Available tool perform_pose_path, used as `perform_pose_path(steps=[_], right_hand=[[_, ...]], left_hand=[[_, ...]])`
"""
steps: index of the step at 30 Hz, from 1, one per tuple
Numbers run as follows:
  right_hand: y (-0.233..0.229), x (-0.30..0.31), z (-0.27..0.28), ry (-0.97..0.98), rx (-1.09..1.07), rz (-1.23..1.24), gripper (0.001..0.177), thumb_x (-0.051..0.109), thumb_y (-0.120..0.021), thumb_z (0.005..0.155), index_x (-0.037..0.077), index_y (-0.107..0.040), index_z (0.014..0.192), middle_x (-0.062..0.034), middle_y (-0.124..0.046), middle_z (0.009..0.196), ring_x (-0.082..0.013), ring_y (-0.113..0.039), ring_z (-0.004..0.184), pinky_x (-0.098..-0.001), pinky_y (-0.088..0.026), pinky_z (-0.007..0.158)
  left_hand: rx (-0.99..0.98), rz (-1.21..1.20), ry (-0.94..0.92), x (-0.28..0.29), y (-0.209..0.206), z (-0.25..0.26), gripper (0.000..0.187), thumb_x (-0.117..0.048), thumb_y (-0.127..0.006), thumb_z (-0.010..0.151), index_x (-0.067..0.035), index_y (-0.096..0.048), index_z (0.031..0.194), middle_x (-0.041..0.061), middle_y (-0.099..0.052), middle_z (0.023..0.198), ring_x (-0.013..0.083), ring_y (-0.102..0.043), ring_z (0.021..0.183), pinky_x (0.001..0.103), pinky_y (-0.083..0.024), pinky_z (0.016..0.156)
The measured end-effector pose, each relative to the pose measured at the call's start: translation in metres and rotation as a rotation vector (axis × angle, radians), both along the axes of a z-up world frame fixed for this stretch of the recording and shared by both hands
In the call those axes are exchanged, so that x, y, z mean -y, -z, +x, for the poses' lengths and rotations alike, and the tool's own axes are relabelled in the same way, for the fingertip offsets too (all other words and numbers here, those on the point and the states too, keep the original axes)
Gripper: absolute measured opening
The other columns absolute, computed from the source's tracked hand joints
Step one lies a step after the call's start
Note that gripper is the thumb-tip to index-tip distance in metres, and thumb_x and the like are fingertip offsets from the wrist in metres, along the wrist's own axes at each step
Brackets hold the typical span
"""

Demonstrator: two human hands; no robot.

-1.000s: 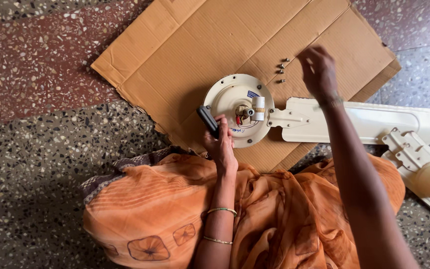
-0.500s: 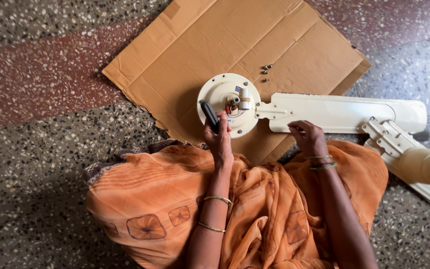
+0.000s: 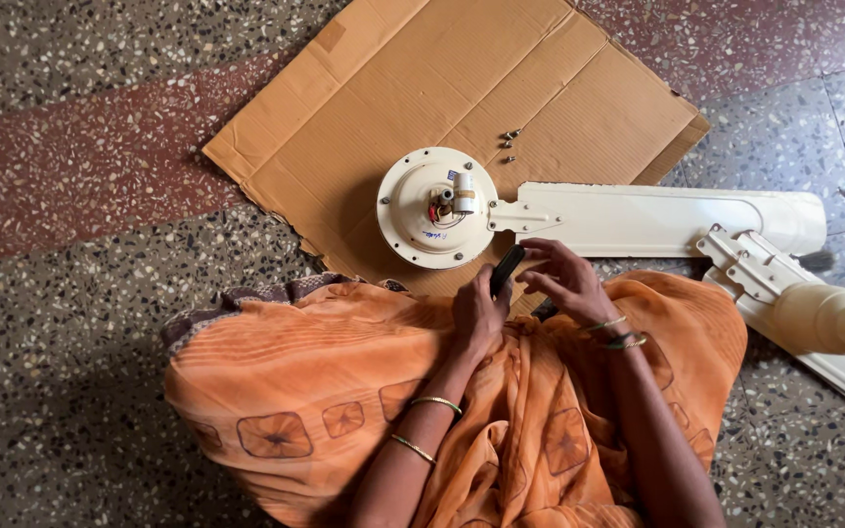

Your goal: The person sits on the floor and uses a screwdriver to remove screws from a ceiling fan motor housing placed on a cardboard sheet. They then use a brush to clean the motor housing and its internal components.

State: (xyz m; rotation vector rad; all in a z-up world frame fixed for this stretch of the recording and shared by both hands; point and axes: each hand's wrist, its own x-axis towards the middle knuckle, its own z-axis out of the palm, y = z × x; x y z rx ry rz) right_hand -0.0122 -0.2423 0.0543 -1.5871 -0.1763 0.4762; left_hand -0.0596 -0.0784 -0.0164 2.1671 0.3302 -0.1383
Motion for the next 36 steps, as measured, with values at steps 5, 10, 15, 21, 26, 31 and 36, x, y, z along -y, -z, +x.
perform_pose_path(steps=[5, 10, 15, 21, 26, 31, 36], right_hand=[[0.025, -0.008, -0.017, 0.215, 0.026, -0.236, 0.031, 0.017, -0.073, 0.097, -0.001, -0.066, 0.121, -0.0082, -0.073, 0.094, -0.0120, -0.068, 0.080, -0.0262, -0.057, 0.069], [0.016, 0.004, 0.006, 0.400, 0.161, -0.233, 0.027, 0.015, -0.073, 0.098, 0.002, -0.065, 0.120, -0.0080, -0.073, 0.090, -0.0109, -0.068, 0.076, -0.0231, -0.057, 0.067], [-0.028, 0.000, 0.043, 0.487, 0.399, -0.493, 0.030, 0.011, -0.076, 0.097, 0.001, -0.064, 0.124, -0.0107, -0.075, 0.101, -0.0162, -0.074, 0.091, -0.0283, -0.062, 0.072], [-0.052, -0.038, 0.064, 0.362, 0.653, -0.516, 0.030, 0.006, -0.074, 0.100, 0.001, -0.062, 0.128, -0.0118, -0.075, 0.110, -0.0204, -0.075, 0.103, -0.0323, -0.066, 0.086], [-0.060, -0.032, 0.051, 0.347, 0.611, -0.540, 0.030, 0.006, -0.074, 0.100, 0.001, -0.063, 0.128, -0.0122, -0.075, 0.109, -0.0212, -0.075, 0.102, -0.0340, -0.065, 0.087], [-0.057, 0.003, 0.028, 0.295, 0.597, -0.643, 0.030, 0.008, -0.076, 0.099, 0.001, -0.064, 0.126, -0.0121, -0.074, 0.108, -0.0202, -0.075, 0.101, -0.0331, -0.064, 0.086], [-0.046, 0.035, 0.015, 0.374, 0.472, -0.641, 0.032, 0.007, -0.076, 0.096, 0.002, -0.066, 0.126, -0.0108, -0.075, 0.107, -0.0174, -0.073, 0.099, -0.0303, -0.062, 0.085]], left_hand=[[0.249, -0.057, 0.151, 0.003, -0.006, -0.002, 0.028, -0.023, -0.071, 0.092, -0.009, -0.066, 0.115, 0.019, -0.073, 0.094, 0.0382, -0.072, 0.083, 0.046, -0.056, 0.071], [0.191, -0.101, 0.173, 0.003, -0.002, 0.003, 0.040, -0.019, -0.073, 0.090, -0.004, -0.061, 0.125, 0.019, -0.071, 0.102, 0.0352, -0.072, 0.088, 0.043, -0.057, 0.075], [0.232, -0.127, 0.126, 0.002, 0.011, 0.003, 0.048, -0.016, -0.072, 0.091, -0.001, -0.059, 0.134, 0.018, -0.067, 0.118, 0.0306, -0.069, 0.104, 0.040, -0.056, 0.089], [0.159, -0.259, 0.056, 0.013, 0.059, 0.013, 0.065, -0.024, -0.068, 0.092, 0.008, -0.046, 0.144, 0.029, -0.052, 0.143, 0.0390, -0.051, 0.134, 0.046, -0.040, 0.115], [0.269, 0.376, 0.345, 0.035, 0.097, 0.035, 0.091, -0.064, -0.043, 0.099, 0.009, -0.034, 0.153, 0.030, -0.030, 0.161, 0.0402, -0.028, 0.149, 0.049, -0.023, 0.122], [0.007, 0.410, 0.494, 0.030, 0.121, 0.067, 0.103, -0.083, -0.035, 0.093, 0.006, -0.042, 0.145, 0.026, -0.033, 0.163, 0.0400, -0.029, 0.151, 0.053, -0.019, 0.126], [0.330, 0.307, 0.391, 0.031, 0.130, 0.083, 0.107, -0.081, -0.048, 0.082, 0.003, -0.048, 0.147, 0.027, -0.047, 0.145, 0.0425, -0.039, 0.137, 0.053, -0.024, 0.117]])
